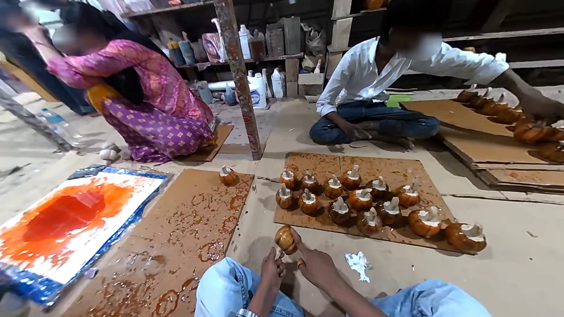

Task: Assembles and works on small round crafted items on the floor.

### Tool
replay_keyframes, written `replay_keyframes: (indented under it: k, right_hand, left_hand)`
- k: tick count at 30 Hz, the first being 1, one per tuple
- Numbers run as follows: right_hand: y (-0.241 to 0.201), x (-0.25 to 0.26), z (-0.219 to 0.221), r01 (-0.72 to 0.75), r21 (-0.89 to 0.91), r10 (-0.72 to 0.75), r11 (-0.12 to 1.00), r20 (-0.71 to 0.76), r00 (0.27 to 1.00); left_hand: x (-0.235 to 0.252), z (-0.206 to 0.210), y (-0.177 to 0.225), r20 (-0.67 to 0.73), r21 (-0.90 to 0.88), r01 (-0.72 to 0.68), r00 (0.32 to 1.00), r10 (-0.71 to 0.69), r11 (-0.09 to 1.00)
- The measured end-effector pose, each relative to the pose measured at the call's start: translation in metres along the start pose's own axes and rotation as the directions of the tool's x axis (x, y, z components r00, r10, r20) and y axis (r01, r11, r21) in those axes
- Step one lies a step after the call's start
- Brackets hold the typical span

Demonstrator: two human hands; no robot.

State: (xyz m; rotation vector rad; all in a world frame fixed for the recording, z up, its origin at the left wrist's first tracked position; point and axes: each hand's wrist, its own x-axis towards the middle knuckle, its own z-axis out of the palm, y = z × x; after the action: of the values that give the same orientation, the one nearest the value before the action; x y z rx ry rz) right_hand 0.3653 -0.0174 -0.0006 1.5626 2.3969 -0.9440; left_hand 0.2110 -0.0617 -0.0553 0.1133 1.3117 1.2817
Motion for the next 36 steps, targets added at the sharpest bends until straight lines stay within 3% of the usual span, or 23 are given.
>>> replay_keyframes:
  k: [5, 11, 15, 20, 23, 26, 32, 36]
  right_hand:
    - [-0.003, -0.007, 0.008, 0.118, -0.198, -0.123, 0.973, -0.01, 0.992]
    - [0.0, -0.01, 0.017, 0.175, -0.272, -0.207, 0.946, -0.093, 0.974]
    - [0.009, -0.01, 0.007, 0.166, -0.225, -0.213, 0.96, -0.203, 0.956]
    - [0.005, -0.009, -0.02, -0.019, -0.151, 0.006, 0.988, -0.081, 0.997]
    - [0.025, 0.004, -0.012, -0.007, 0.059, 0.01, 0.998, -0.046, 0.999]
    - [0.029, 0.007, -0.002, 0.002, 0.107, 0.002, 0.994, -0.036, 0.999]
    - [0.013, 0.002, 0.003, 0.064, -0.169, -0.072, 0.984, -0.046, 0.996]
    - [0.012, -0.007, 0.005, 0.133, -0.241, -0.154, 0.961, -0.066, 0.986]
  left_hand:
    - [-0.003, 0.0, 0.001, 0.018, 0.112, 0.033, 0.999, -0.035, 0.993]
    - [-0.01, 0.003, 0.003, 0.058, 0.039, 0.047, 0.997, -0.049, 0.998]
    - [-0.018, 0.006, 0.002, 0.141, 0.069, 0.011, 0.99, -0.021, 0.998]
    - [-0.01, 0.004, -0.002, 0.194, 0.039, 0.009, 0.981, -0.017, 0.999]
    - [-0.011, 0.004, -0.001, 0.198, 0.057, 0.053, 0.978, -0.063, 0.997]
    - [-0.009, 0.003, -0.002, 0.225, -0.003, 0.09, 0.97, -0.087, 0.996]
    - [-0.005, -0.007, -0.002, 0.281, -0.154, 0.179, 0.951, -0.13, 0.972]
    - [-0.005, -0.008, -0.001, 0.374, -0.184, 0.221, 0.917, -0.139, 0.958]
